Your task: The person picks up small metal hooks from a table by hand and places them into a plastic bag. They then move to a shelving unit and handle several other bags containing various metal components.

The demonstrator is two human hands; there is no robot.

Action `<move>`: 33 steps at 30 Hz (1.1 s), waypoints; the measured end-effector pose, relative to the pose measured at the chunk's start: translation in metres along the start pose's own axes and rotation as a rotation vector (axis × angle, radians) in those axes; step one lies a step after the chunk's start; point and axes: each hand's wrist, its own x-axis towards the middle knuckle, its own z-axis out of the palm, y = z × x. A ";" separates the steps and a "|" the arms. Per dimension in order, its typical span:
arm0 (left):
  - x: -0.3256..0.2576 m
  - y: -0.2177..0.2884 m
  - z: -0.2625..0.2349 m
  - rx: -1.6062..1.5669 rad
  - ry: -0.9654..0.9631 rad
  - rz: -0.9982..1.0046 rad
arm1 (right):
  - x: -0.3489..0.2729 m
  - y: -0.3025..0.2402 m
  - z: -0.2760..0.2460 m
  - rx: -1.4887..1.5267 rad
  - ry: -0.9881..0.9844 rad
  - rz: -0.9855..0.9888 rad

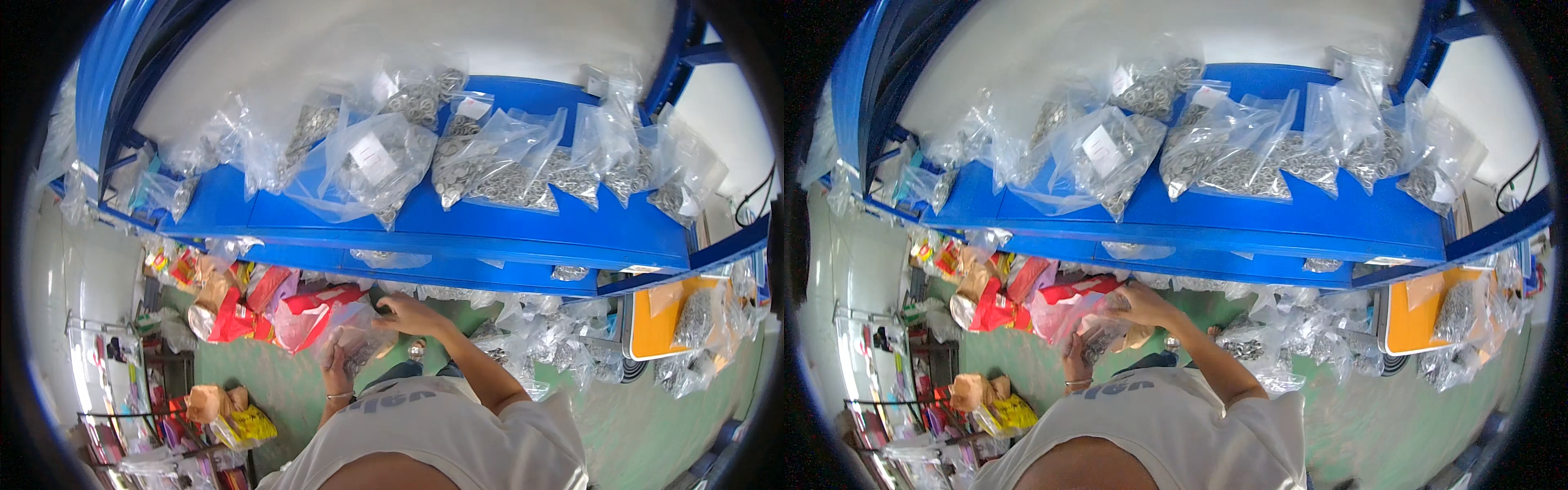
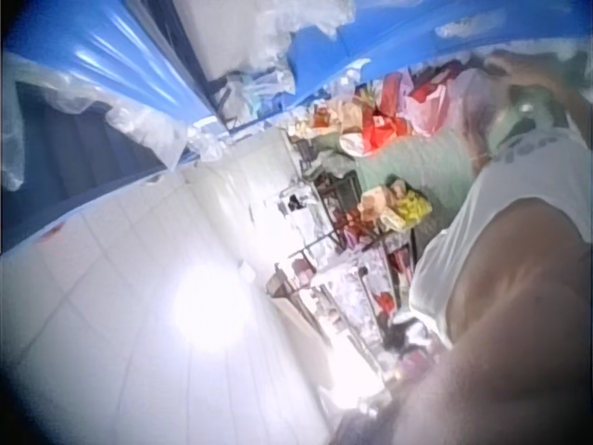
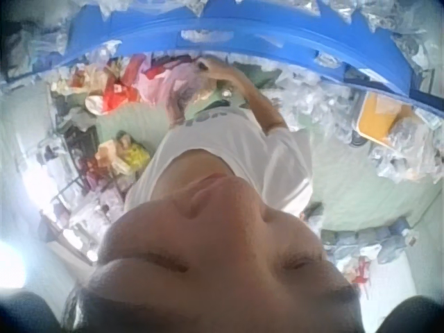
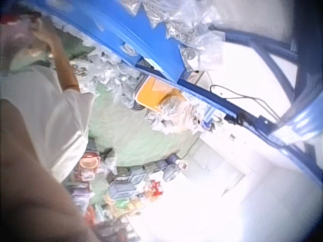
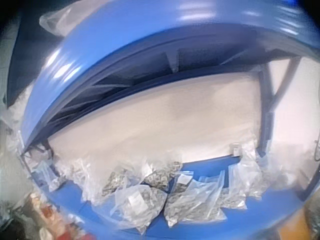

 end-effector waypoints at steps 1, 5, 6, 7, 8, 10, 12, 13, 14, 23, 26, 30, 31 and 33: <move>-0.009 0.008 0.002 -0.053 -0.002 -0.048 | 0.003 -0.008 0.004 0.094 -0.230 0.098; -0.008 0.018 -0.012 0.119 -0.020 0.011 | 0.007 0.036 0.085 0.631 -0.133 0.024; -0.012 0.031 -0.008 0.074 -0.057 -0.010 | 0.009 0.033 0.089 0.659 -0.122 0.015; -0.020 0.043 -0.007 0.028 -0.084 -0.032 | 0.009 0.020 0.089 0.691 -0.120 0.008; -0.024 0.048 -0.012 0.013 -0.129 -0.020 | 0.010 0.010 0.089 0.716 -0.109 0.004; -0.031 0.058 -0.033 -0.020 -0.208 0.012 | 0.015 -0.004 0.096 0.443 -0.094 -0.101; -0.038 0.063 -0.067 -0.138 -0.093 0.044 | 0.022 -0.026 0.108 0.390 -0.160 -0.103; -0.045 0.066 -0.089 -0.204 -0.018 0.067 | 0.027 -0.042 0.118 0.471 -0.237 -0.051; -0.048 0.071 -0.110 -0.264 0.044 0.073 | 0.035 -0.046 0.135 0.480 -0.294 -0.059; -0.117 0.176 -0.327 -0.341 0.253 0.370 | 0.116 -0.159 0.328 0.724 -0.630 0.181; -0.140 0.199 -0.401 -0.201 0.375 0.380 | 0.144 -0.189 0.399 0.821 -0.705 0.257; -0.138 0.225 -0.492 -0.056 0.560 0.418 | 0.200 -0.233 0.473 0.888 -0.824 0.385; -0.129 0.232 -0.516 -0.067 0.632 0.441 | 0.223 -0.238 0.493 0.986 -0.917 0.343; -0.115 0.246 -0.561 -0.069 0.728 0.437 | 0.262 -0.248 0.530 0.970 -0.940 0.346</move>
